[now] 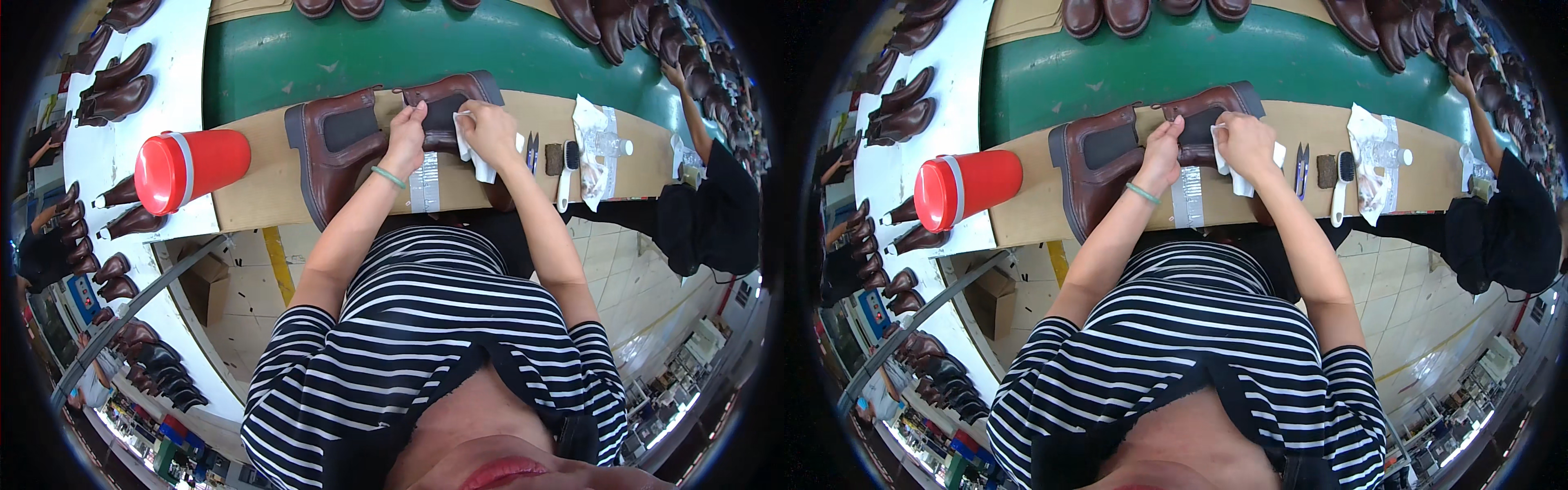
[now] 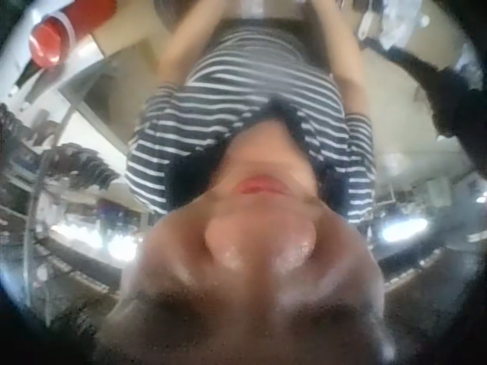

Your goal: Cleaning and inspecting brown leather boots in a factory setting.

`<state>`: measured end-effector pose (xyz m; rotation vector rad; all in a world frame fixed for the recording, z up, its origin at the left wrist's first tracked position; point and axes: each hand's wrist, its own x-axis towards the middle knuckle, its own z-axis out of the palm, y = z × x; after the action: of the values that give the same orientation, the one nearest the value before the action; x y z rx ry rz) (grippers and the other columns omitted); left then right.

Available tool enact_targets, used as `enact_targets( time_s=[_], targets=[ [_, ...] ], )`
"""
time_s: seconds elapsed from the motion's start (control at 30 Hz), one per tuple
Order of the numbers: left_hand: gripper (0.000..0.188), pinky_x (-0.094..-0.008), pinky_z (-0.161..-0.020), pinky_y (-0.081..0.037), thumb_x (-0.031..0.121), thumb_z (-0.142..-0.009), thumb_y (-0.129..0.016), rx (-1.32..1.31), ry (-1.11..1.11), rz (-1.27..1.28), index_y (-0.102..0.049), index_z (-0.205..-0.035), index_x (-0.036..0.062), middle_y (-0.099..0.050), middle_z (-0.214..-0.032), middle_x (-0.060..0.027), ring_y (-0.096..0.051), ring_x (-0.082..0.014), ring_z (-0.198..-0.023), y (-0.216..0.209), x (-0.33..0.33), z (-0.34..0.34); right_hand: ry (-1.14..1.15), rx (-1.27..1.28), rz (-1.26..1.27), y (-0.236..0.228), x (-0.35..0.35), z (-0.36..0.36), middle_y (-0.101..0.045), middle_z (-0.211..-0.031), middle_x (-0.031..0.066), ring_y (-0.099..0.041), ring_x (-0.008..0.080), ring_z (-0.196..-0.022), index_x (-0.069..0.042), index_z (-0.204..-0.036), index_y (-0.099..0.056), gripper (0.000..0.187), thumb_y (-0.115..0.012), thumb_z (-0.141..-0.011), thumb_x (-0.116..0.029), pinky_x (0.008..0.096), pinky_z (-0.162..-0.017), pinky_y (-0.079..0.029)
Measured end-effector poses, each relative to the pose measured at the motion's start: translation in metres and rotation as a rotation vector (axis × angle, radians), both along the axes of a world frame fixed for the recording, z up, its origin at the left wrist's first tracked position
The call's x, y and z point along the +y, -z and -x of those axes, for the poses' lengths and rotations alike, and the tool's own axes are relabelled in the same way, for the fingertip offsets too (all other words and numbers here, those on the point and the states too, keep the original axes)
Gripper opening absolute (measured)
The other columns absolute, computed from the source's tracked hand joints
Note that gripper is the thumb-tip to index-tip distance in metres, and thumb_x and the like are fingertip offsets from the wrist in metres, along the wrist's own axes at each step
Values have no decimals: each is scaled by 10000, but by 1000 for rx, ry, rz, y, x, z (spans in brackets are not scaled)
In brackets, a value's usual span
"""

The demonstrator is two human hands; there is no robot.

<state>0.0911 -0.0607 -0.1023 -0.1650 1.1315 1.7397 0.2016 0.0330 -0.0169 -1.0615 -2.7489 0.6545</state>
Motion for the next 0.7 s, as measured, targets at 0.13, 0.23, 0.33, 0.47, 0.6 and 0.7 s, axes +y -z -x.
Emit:
enact_targets(
  time_s=[0.13, 0.23, 0.33, 0.47, 0.6, 0.7],
  targets=[
    [158, -287, -709, -485, 193, -938, -561, 3, 3, 10, -613, -913, 46, -639, -874, -35, -588, -138, -759, 12, 3, 1, -87, -31, -41, 12, -29, 17, -663, -829, 114, -650, 306, -754, -87, -849, -658, 115, -601, -764, -139, 434, -658, -506],
    [164, -284, -713, -482, 196, -937, -564, 46, -19, 37, -614, -909, 42, -636, -864, -30, -584, -133, -758, 14, 7, 1, -3, -102, -82, 4, -15, 14, -664, -824, 115, -649, 311, -744, -83, -841, -657, 112, -604, -758, -138, 430, -651, -507],
    [169, -282, -716, -478, 195, -936, -565, 98, -28, 62, -620, -921, 36, -636, -862, -29, -580, -133, -756, 10, 9, 0, 69, -30, -30, 1, -7, 7, -665, -813, 127, -650, 307, -759, -84, -844, -658, 118, -592, -767, -143, 432, -654, -500],
    [165, -263, -713, -460, 190, -935, -568, 63, -40, 79, -626, -914, 37, -635, -847, -24, -570, -128, -752, 1, 7, -2, 38, -46, -53, 3, -9, 10, -668, -820, 130, -649, 311, -771, -84, -849, -659, 123, -595, -769, -152, 433, -658, -499],
    [178, -247, -636, -373, 173, -944, -551, 119, -90, 95, -616, -837, 46, -574, -766, 15, -448, -78, -698, -15, 11, -8, 31, -61, -40, 1, -5, 9, -669, -809, 132, -648, 319, -768, -83, -853, -661, 128, -601, -761, -150, 436, -658, -501],
    [178, -246, -630, -374, 168, -944, -549, 126, -57, 106, -621, -843, 40, -577, -761, 18, -451, -76, -692, -9, 10, -5, -76, 1, -21, 2, -24, 21, -669, -792, 133, -649, 320, -746, -82, -838, -668, 127, -601, -743, -134, 437, -652, -500]
  ],
)
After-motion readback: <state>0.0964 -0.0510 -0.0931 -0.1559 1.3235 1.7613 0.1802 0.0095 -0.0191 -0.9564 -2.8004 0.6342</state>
